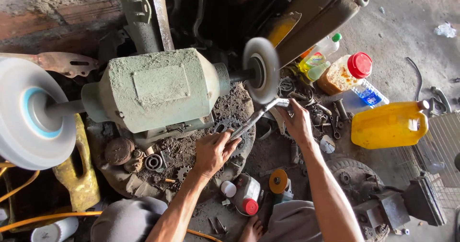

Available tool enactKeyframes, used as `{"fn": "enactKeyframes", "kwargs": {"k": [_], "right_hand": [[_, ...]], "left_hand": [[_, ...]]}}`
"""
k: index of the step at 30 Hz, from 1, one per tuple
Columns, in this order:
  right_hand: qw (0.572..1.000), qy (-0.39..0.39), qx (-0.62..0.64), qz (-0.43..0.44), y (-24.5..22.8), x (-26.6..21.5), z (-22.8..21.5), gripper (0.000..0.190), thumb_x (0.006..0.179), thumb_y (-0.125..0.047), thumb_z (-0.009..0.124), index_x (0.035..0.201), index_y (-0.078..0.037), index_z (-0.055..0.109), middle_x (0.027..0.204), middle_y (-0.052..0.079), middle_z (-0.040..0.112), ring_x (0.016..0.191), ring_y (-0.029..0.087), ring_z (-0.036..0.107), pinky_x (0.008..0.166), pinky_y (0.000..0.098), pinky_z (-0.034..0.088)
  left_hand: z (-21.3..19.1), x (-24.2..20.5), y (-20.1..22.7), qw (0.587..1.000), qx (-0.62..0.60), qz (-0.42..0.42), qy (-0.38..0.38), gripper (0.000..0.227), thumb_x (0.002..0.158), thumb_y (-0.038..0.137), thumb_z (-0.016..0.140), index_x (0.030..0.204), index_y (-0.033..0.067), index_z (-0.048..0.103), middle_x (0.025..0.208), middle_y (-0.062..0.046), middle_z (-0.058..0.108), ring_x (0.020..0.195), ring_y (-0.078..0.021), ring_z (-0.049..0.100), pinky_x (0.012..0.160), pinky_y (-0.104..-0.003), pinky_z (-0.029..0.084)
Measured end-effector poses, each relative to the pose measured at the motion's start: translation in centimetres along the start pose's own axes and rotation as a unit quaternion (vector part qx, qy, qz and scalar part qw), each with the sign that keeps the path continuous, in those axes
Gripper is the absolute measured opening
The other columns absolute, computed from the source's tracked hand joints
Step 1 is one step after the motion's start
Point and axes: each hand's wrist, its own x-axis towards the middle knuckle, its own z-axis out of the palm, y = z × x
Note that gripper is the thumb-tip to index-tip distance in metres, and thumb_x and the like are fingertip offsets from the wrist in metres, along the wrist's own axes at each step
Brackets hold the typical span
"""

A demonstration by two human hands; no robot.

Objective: The person uses a bench grinder to polish a curved metal handle. They hold the handle with both hands, rotating it to grind different surfaces against the spinning wheel. The person periodically pauses to inspect the handle before resuming the polishing process.

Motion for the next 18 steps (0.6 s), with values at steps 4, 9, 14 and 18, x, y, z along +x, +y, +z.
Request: {"fn": "enactKeyframes", "kwargs": {"k": [4, 9, 14, 18], "right_hand": [[1.000, 0.001, 0.003, -0.019, -2.8, -0.4, 0.5, 0.014, 0.099, -0.013, 0.070, 0.103, -0.001, 0.063, 0.079, 0.021, 0.067, 0.076, 0.041, 0.070, 0.071, 0.0471, 0.053], [0.998, -0.014, -0.018, -0.056, -3.3, 1.2, 1.4, 0.021, 0.095, -0.017, 0.076, 0.101, -0.002, 0.062, 0.079, 0.019, 0.066, 0.077, 0.041, 0.069, 0.071, 0.0458, 0.055], [0.999, -0.032, -0.019, -0.036, -3.9, 1.2, 3.5, 0.016, 0.096, -0.012, 0.073, 0.091, -0.002, 0.062, 0.076, 0.018, 0.070, 0.075, 0.042, 0.071, 0.066, 0.0474, 0.055], [1.000, -0.018, -0.020, -0.014, -1.6, 1.0, 3.6, 0.018, 0.101, -0.018, 0.075, 0.095, -0.006, 0.063, 0.079, 0.012, 0.072, 0.073, 0.031, 0.071, 0.069, 0.0407, 0.055]], "left_hand": [[1.1, -2.2, -1.6, 0.997, 0.048, 0.038, 0.050, 0.024, 0.094, 0.041, 0.073, 0.100, 0.0177, 0.071, 0.071, -0.007, 0.076, 0.060, -0.0198, 0.075, 0.059, -0.029, 0.060], [0.9, -2.5, -2.4, 0.997, 0.006, -0.005, 0.074, 0.022, 0.094, 0.038, 0.073, 0.099, 0.0173, 0.072, 0.066, -0.006, 0.075, 0.055, -0.0186, 0.074, 0.057, -0.028, 0.060], [0.0, -3.6, -3.9, 0.999, 0.031, 0.008, 0.043, 0.026, 0.095, 0.040, 0.071, 0.093, 0.0150, 0.070, 0.065, -0.009, 0.073, 0.056, -0.0226, 0.073, 0.055, -0.032, 0.061], [-1.6, -0.9, -1.9, 0.999, 0.016, 0.026, 0.036, 0.021, 0.097, 0.033, 0.072, 0.094, 0.0122, 0.070, 0.071, -0.012, 0.076, 0.060, -0.0241, 0.076, 0.057, -0.033, 0.062]]}}
